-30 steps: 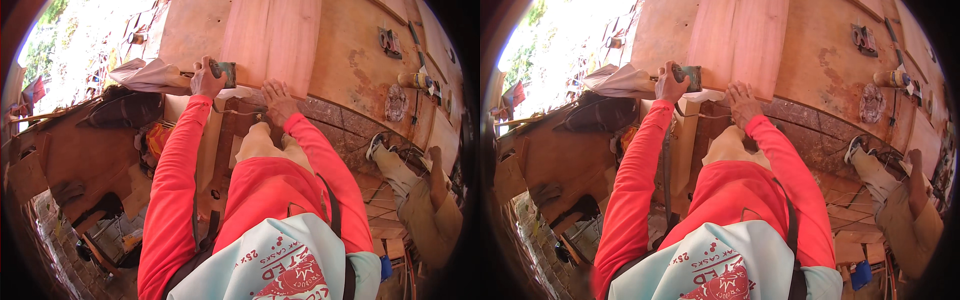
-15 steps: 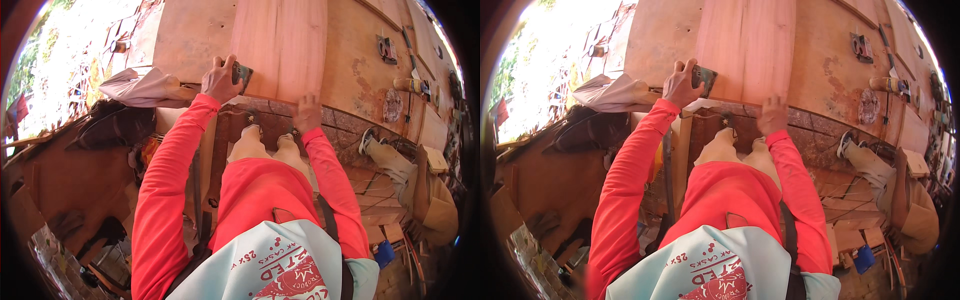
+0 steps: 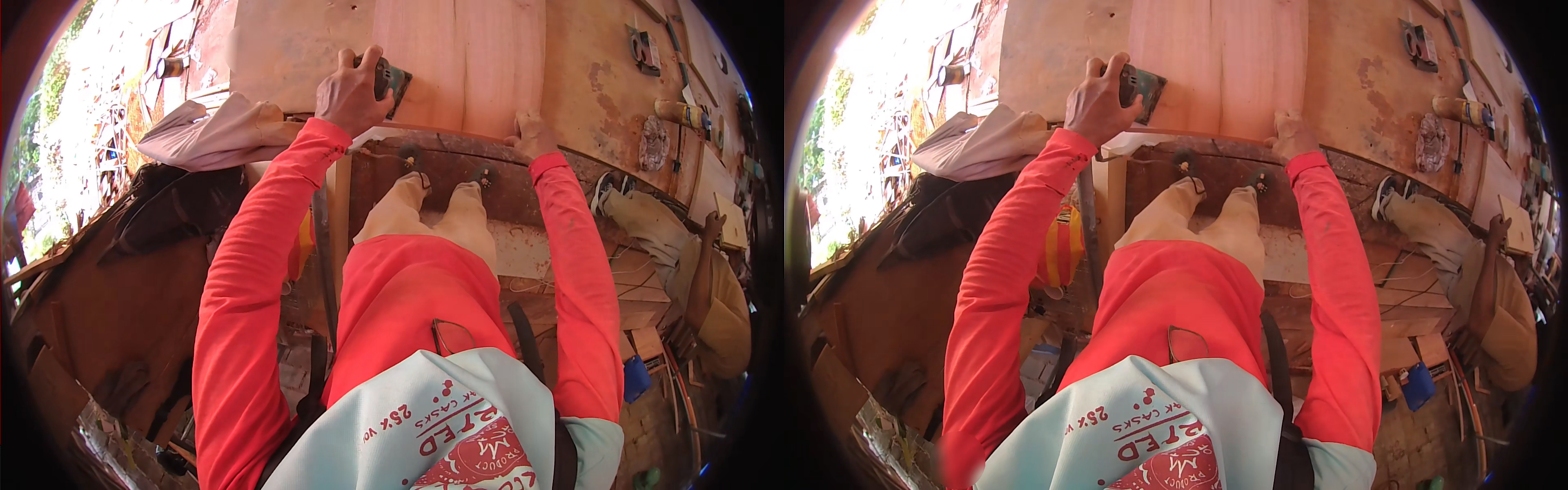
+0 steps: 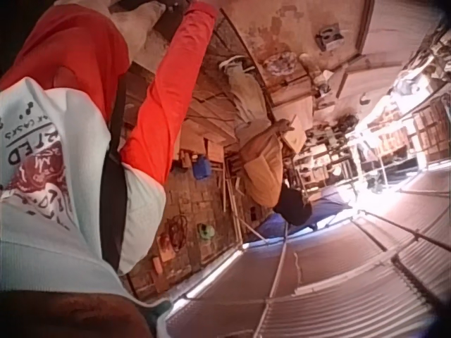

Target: Using an orbital power sander to smooth the surface of a wooden board.

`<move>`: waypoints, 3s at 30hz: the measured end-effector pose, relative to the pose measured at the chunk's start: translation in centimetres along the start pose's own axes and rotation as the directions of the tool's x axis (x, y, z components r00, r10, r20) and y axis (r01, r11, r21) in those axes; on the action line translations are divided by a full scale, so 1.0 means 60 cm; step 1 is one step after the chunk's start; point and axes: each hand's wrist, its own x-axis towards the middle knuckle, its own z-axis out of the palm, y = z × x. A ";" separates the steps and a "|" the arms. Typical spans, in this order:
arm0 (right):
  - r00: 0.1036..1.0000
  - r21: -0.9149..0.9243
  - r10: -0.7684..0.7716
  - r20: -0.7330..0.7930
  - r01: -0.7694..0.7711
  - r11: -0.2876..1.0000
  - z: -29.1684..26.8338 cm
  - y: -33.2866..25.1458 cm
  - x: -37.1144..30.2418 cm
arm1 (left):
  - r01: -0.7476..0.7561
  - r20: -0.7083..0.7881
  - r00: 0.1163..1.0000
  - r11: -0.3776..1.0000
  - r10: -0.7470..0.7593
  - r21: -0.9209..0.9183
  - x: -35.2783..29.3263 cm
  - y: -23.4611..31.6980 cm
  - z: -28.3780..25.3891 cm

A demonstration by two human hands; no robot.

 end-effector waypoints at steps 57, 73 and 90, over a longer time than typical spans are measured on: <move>0.505 0.974 0.845 0.174 -0.212 -0.073 0.118 -0.051 -0.095 | -0.119 -0.011 0.993 0.993 0.119 -0.024 0.086 0.083 0.043; 0.530 0.895 0.777 0.340 0.070 -0.440 0.127 -0.064 -0.083 | -0.068 -0.065 0.995 0.993 0.074 0.095 0.211 0.062 0.033; 0.568 0.822 0.707 0.420 0.091 -0.562 0.108 -0.041 -0.079 | -0.083 0.023 0.996 0.997 0.083 0.002 -0.038 0.068 0.028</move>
